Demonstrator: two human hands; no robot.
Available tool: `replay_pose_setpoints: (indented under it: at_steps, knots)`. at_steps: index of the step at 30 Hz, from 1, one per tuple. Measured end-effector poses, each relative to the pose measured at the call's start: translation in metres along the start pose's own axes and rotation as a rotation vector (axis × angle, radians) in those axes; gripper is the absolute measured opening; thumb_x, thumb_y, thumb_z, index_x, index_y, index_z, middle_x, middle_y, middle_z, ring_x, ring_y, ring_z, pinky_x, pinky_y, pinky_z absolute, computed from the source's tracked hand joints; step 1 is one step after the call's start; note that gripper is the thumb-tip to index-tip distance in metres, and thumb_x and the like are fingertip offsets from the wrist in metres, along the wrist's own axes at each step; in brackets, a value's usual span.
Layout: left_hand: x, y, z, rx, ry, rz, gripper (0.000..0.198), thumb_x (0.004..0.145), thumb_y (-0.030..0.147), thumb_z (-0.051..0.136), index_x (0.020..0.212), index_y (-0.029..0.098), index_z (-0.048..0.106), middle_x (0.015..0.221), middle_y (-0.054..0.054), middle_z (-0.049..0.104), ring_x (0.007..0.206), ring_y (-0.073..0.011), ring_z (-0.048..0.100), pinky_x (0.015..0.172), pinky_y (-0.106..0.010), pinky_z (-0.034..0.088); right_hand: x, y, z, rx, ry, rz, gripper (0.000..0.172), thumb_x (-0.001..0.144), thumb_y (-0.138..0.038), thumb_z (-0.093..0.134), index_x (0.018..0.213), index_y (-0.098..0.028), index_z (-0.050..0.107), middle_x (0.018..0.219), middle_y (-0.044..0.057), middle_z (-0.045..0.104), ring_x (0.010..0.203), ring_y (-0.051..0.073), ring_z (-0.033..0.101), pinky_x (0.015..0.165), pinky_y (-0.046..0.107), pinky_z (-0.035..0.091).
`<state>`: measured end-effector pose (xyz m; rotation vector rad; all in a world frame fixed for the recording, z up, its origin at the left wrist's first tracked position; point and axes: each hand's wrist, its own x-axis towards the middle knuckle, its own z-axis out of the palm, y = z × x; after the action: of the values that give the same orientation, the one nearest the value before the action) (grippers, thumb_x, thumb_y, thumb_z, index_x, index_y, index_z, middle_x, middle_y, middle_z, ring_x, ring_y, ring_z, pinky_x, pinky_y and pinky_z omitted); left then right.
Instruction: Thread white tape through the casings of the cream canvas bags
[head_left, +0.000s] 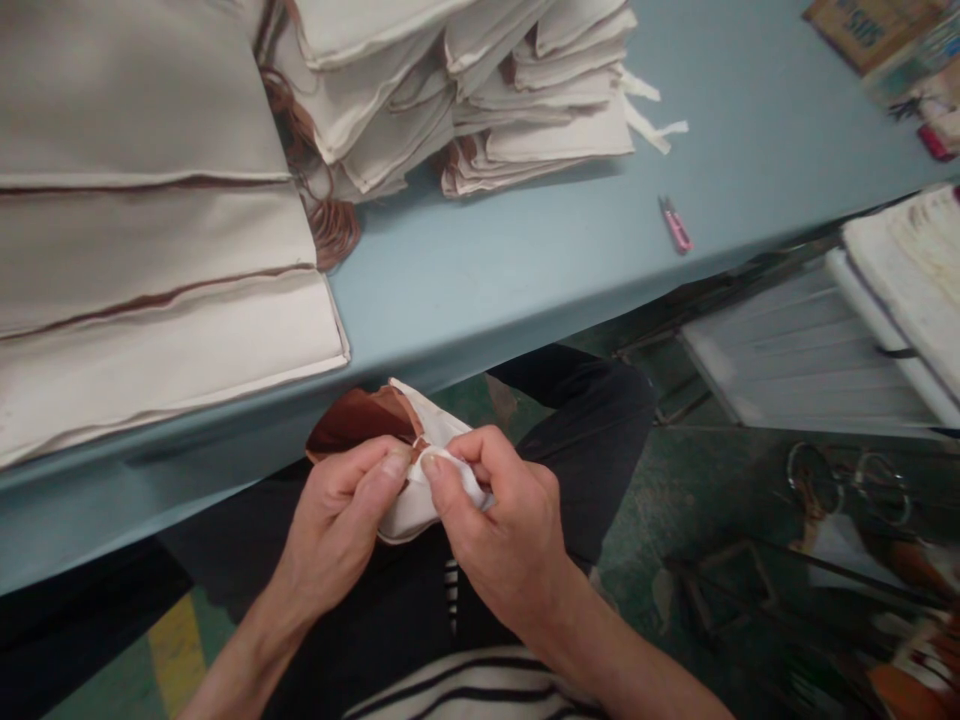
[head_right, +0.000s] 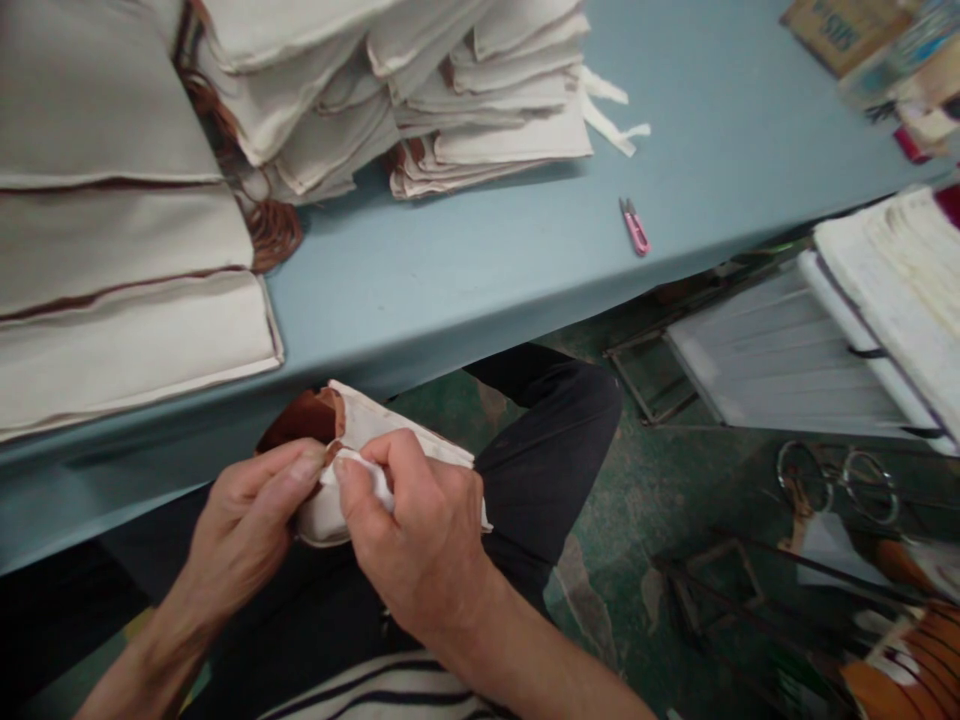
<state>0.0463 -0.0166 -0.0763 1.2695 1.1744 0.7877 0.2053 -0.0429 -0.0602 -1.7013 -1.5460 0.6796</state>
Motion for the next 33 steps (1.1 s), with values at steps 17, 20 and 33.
replay_pose_setpoints:
  at_steps: [17, 20, 33]
  knots:
    - [-0.003, -0.005, 0.002, 0.081, 0.082, 0.042, 0.027, 0.089, 0.034, 0.065, 0.067, 0.020, 0.063, 0.058, 0.006, 0.052, 0.052, -0.0110, 0.043, 0.049, -0.022, 0.035, -0.001, -0.001, 0.008, -0.087, 0.024, -0.042, 0.022, 0.101, -0.030, 0.060, 0.083, -0.022, 0.069, 0.061, -0.001, 0.072, 0.049, 0.013, 0.068, 0.053, 0.023, 0.043]
    - [-0.004, -0.005, 0.005, 0.140, 0.126, 0.027, 0.029, 0.092, 0.035, 0.061, 0.067, 0.020, 0.064, 0.056, 0.006, 0.051, 0.050, -0.0114, 0.044, 0.048, -0.022, 0.034, -0.002, -0.001, 0.005, -0.019, -0.026, -0.008, 0.020, 0.100, -0.029, 0.061, 0.084, -0.021, 0.069, 0.059, -0.002, 0.071, 0.046, 0.012, 0.066, 0.050, 0.021, 0.042]
    - [-0.018, -0.016, 0.013, 0.369, 0.276, 0.226, 0.025, 0.097, 0.026, 0.059, 0.085, 0.022, 0.080, 0.056, 0.006, 0.062, 0.045, -0.0114, 0.051, 0.049, -0.022, 0.039, 0.000, -0.009, -0.005, -0.128, -0.119, -0.061, 0.018, 0.102, -0.024, 0.059, 0.085, -0.022, 0.065, 0.060, -0.002, 0.072, 0.050, 0.015, 0.073, 0.052, 0.024, 0.041]
